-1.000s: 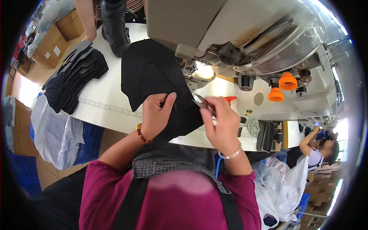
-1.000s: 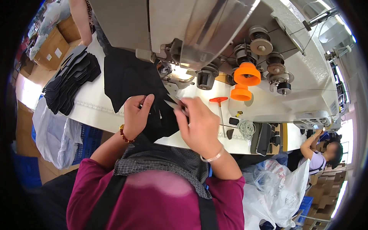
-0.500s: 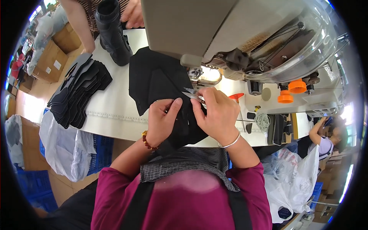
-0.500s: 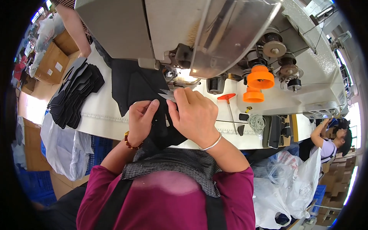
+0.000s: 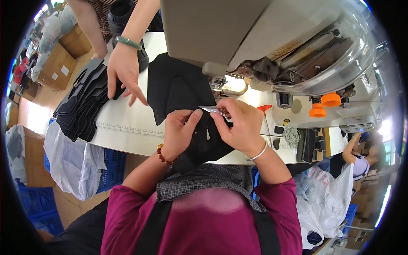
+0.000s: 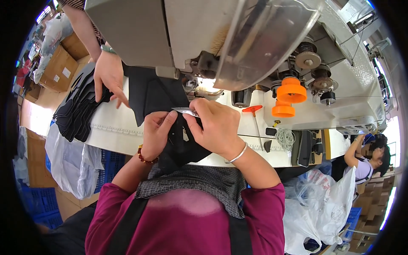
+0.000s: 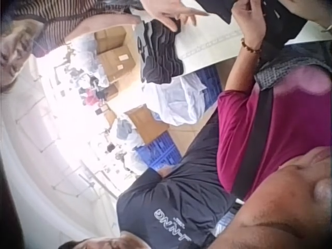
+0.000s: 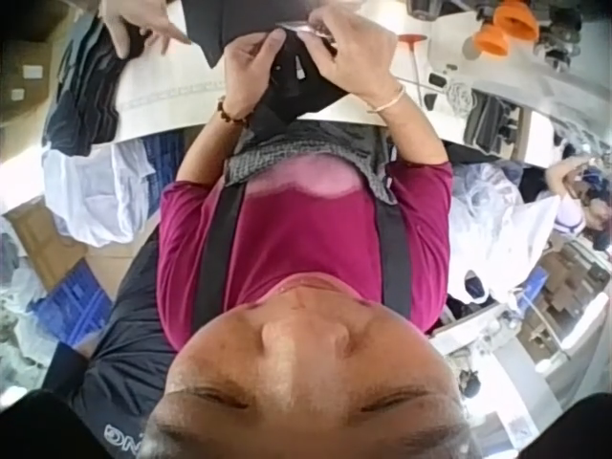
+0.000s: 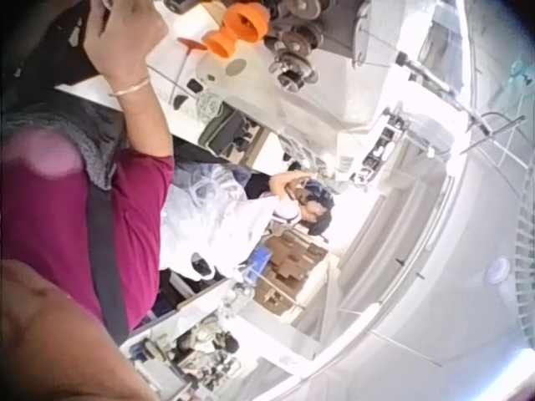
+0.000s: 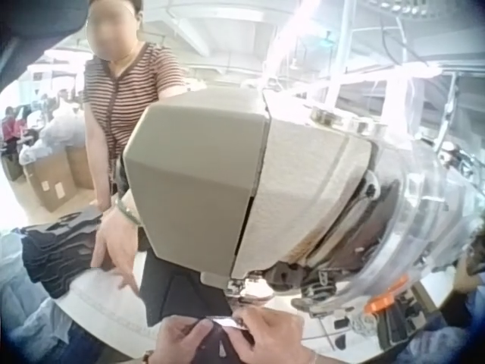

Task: Stitching components of a shoe upper using a specialized sewing machine.

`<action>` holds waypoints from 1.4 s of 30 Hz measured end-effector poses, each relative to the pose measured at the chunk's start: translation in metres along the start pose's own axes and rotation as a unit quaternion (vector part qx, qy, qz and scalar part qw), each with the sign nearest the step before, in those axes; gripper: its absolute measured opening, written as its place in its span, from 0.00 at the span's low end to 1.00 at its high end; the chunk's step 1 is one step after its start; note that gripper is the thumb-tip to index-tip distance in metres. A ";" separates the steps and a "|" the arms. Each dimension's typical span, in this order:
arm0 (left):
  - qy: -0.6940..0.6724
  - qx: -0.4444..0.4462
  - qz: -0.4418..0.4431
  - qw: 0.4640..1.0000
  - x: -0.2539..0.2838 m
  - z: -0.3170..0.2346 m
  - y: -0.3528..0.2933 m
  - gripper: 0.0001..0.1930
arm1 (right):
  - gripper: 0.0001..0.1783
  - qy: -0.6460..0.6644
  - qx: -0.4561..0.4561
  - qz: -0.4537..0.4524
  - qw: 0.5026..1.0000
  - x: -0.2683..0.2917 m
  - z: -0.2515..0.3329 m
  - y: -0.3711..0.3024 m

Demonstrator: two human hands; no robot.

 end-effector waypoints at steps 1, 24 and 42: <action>0.000 -0.007 -0.006 1.000 0.002 -0.001 -0.001 0.20 | 0.12 -0.016 0.031 -0.012 0.999 0.006 0.004 0.002; 0.157 -0.086 -0.018 0.984 0.038 -0.019 -0.007 0.14 | 0.13 -0.053 -0.177 0.101 0.978 0.025 -0.042 -0.049; 0.444 -0.262 -0.090 0.852 0.097 -0.034 -0.006 0.14 | 0.18 0.501 -0.285 0.136 0.806 -0.121 0.021 -0.012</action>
Point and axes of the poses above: each hand's wrist, its own y-axis towards the middle knuckle, its own x-axis out of the back of the hand, z = x × y, the point moved 6 cm from there along y, towards the middle knuckle
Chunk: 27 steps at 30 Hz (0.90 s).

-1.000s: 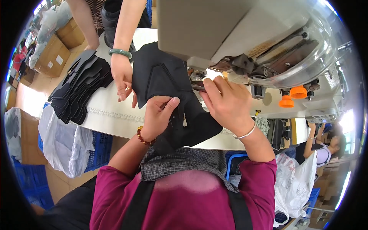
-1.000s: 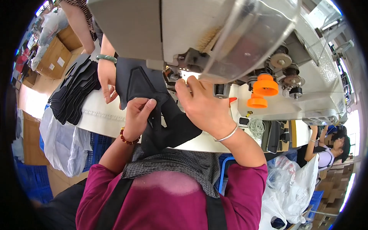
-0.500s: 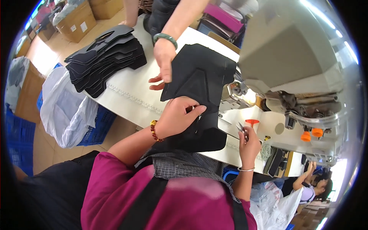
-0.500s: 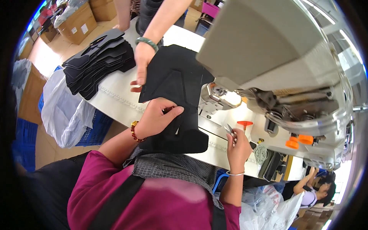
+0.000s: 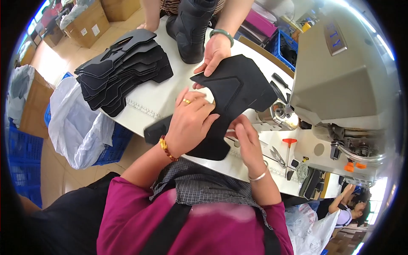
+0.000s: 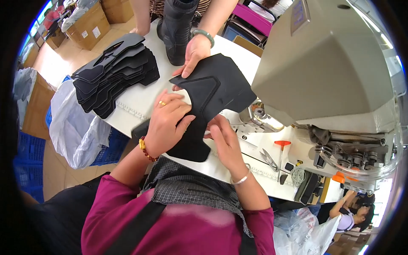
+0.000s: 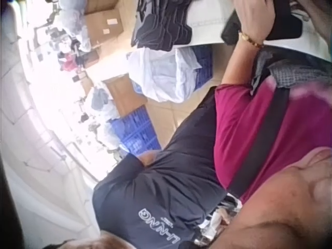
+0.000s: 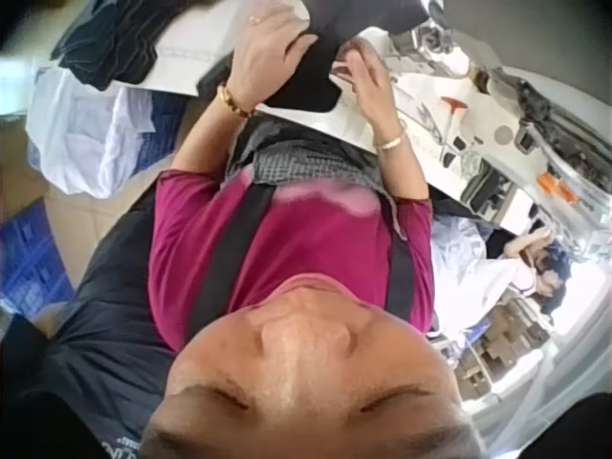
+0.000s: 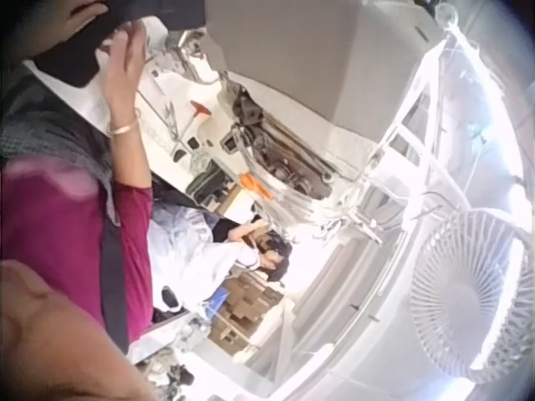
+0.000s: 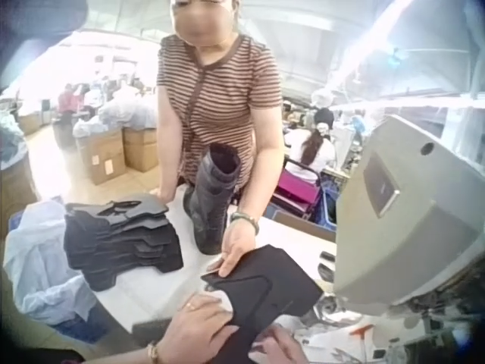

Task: Stitching components of a shoe upper using a specialized sewing machine.

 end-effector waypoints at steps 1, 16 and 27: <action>-0.003 -0.002 0.001 1.000 0.003 -0.003 0.002 0.14 | 0.19 0.046 -0.023 0.012 0.999 -0.007 -0.007 0.009; -0.012 -0.005 -0.164 0.986 0.031 0.030 0.016 0.23 | 0.15 -0.012 0.066 -0.015 0.998 -0.039 -0.038 0.043; -0.037 -0.253 -0.199 0.946 0.045 -0.012 0.015 0.08 | 0.22 -0.223 0.178 0.087 0.954 -0.056 -0.045 0.034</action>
Point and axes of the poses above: each hand's wrist, its own y-axis towards the middle knuckle, its own x-axis out of the back of the hand, z = x × y, the point moved 6 cm from there along y, towards the middle knuckle
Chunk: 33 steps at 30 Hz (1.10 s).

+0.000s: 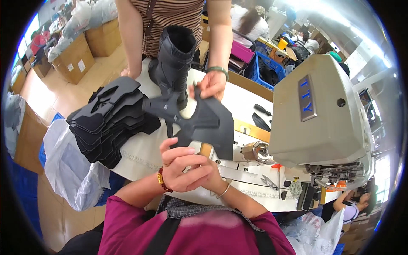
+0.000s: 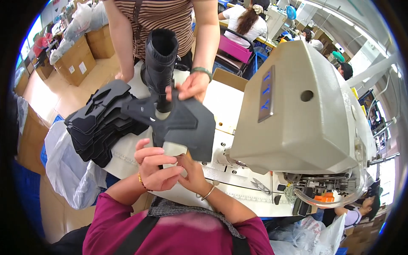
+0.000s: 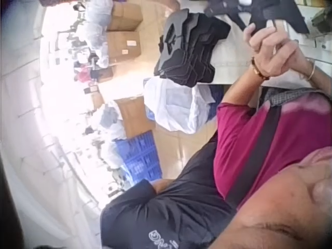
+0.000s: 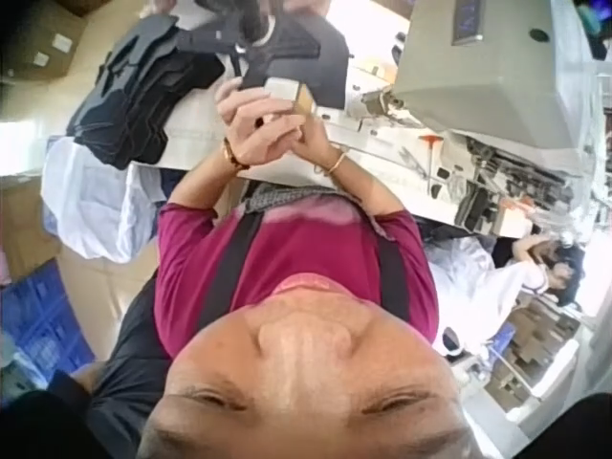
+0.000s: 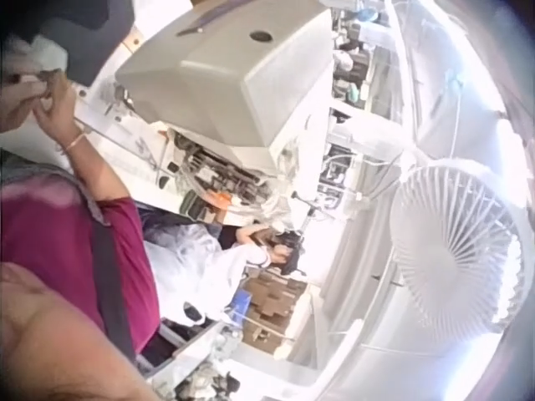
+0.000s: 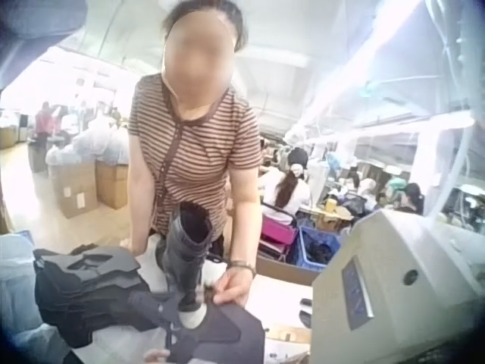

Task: Stitching components of a shoe upper using a specialized sewing machine.

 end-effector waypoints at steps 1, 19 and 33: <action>0.001 -0.008 0.002 1.000 -0.002 0.002 0.002 0.08 | 0.22 0.002 0.006 -0.006 1.000 -0.002 -0.005 -0.003; -0.136 0.097 -0.063 0.984 0.037 0.027 -0.018 0.06 | 0.12 0.003 -0.012 0.317 0.948 -0.018 0.055 -0.031; -0.542 0.541 0.099 0.635 -0.065 -0.030 -0.166 0.13 | 0.21 0.475 -0.211 -0.143 0.842 0.060 -0.049 -0.065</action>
Point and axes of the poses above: each hand's wrist, its own y-axis towards the middle knuckle, its own x-axis out of the back of the hand, z = x × y, the point moved 6 cm from there along y, towards the middle knuckle
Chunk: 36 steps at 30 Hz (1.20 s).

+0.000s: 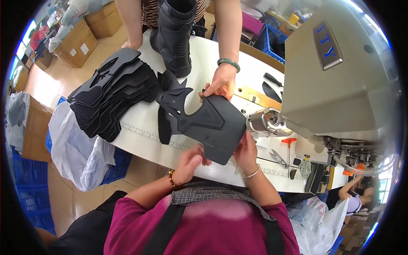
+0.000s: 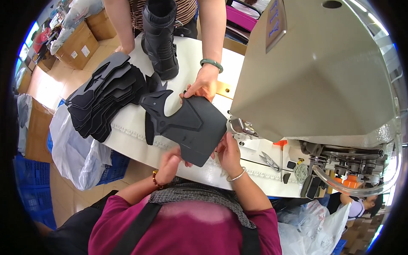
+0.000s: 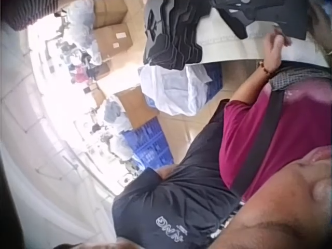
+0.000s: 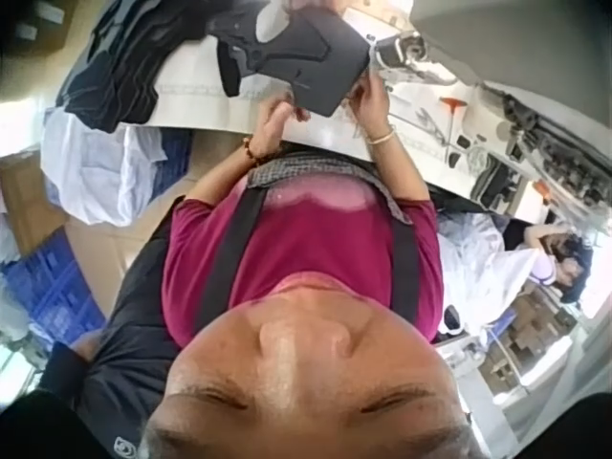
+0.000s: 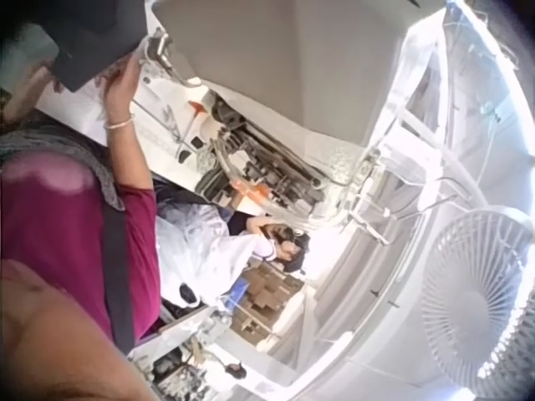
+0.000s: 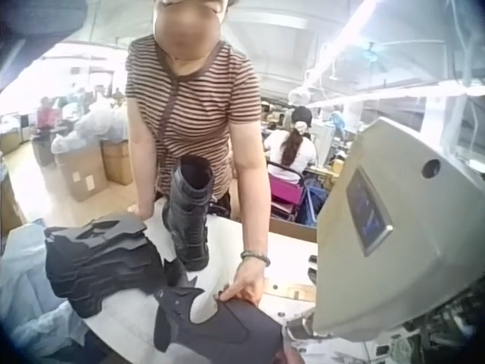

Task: Stitching components of a shoe upper using a specialized sewing machine.

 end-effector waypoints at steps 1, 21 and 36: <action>-0.002 0.000 0.000 1.000 0.001 0.007 0.002 0.13 | 0.23 0.029 0.017 -0.014 0.999 -0.006 0.004 -0.003; -0.156 -0.073 -0.133 0.976 0.020 0.010 0.004 0.33 | 0.37 -0.162 0.035 0.106 0.980 -0.027 0.008 -0.014; 0.573 -0.266 -0.236 0.738 0.007 -0.208 -0.010 0.04 | 0.21 -0.160 -0.024 0.152 0.975 -0.040 0.000 -0.013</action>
Point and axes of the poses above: each hand's wrist, its own y-axis towards the middle knuckle, its own x-axis out of the back of the hand, z = x × y, the point moved 6 cm from there along y, towards the middle knuckle
